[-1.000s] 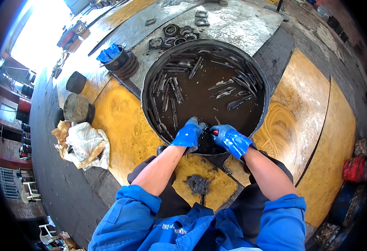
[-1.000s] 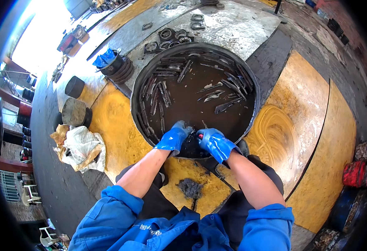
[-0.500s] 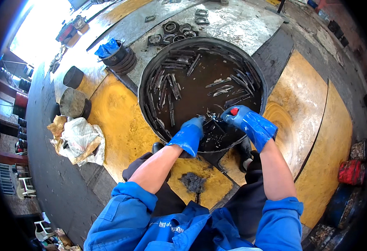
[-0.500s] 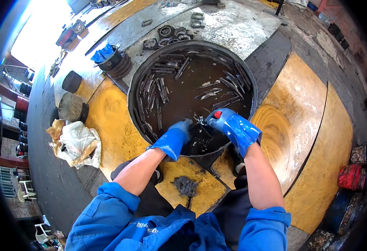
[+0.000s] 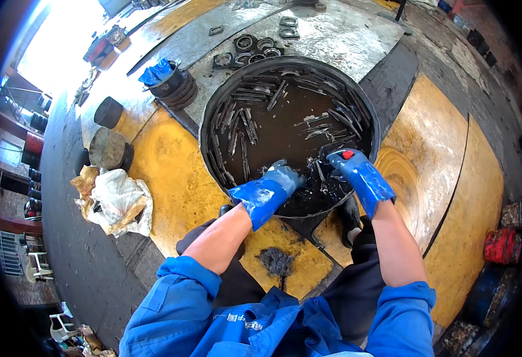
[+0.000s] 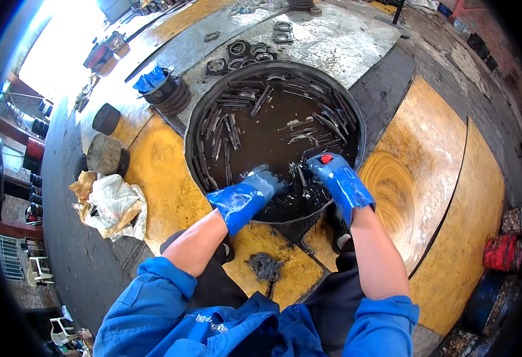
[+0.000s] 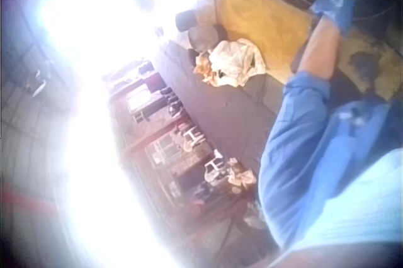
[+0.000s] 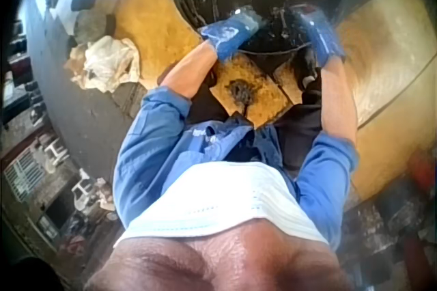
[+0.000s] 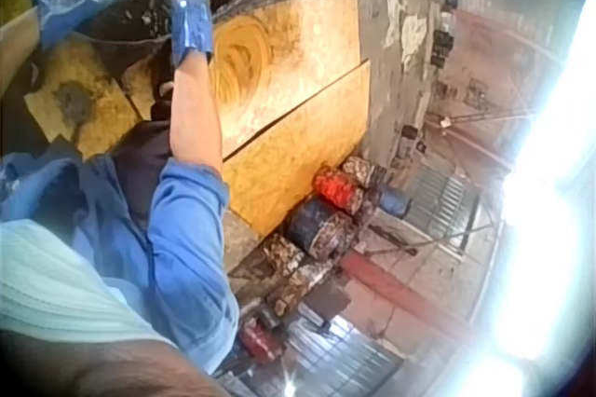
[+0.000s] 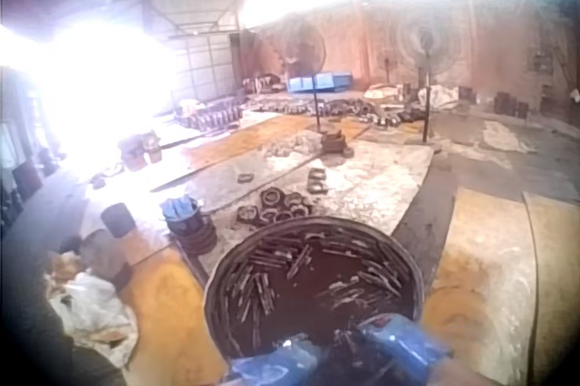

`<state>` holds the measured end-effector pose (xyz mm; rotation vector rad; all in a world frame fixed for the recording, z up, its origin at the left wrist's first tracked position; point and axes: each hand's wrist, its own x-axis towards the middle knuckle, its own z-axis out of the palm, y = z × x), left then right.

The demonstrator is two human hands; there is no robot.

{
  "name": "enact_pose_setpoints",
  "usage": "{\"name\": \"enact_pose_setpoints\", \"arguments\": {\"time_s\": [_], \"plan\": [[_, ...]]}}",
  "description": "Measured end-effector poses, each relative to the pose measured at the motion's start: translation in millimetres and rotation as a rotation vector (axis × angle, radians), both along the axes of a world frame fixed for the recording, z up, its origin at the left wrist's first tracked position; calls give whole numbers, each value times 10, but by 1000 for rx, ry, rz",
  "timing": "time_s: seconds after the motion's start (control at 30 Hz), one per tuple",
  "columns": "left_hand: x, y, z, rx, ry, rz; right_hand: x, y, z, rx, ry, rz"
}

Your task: The person cleans various metal components by submerging them in a dark liquid bath and scrubbing them with a small brush.

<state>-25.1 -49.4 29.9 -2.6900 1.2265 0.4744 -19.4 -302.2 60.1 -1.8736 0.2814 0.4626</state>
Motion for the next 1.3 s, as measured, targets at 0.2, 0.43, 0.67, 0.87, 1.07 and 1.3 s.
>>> {"name": "enact_pose_setpoints", "arguments": {"time_s": [0.2,0.43,0.67,0.87,1.07,1.3], "plan": [[30,109,-173,51,-10,-51,-79,253,-157,145,217,185],[53,54,-253,90,18,120,-87,278,-205,95,180,238],[-5,261,-220,-166,-338,233,-235,476,-54,137,187,237],[15,281,-254,-238,-396,434,-273,541,-91,321,221,162],[-2,293,-132,-307,-69,748,-360,643,15,346,267,39],[56,177,-647,-623,264,965,-408,663,-74,400,371,-95]]}}
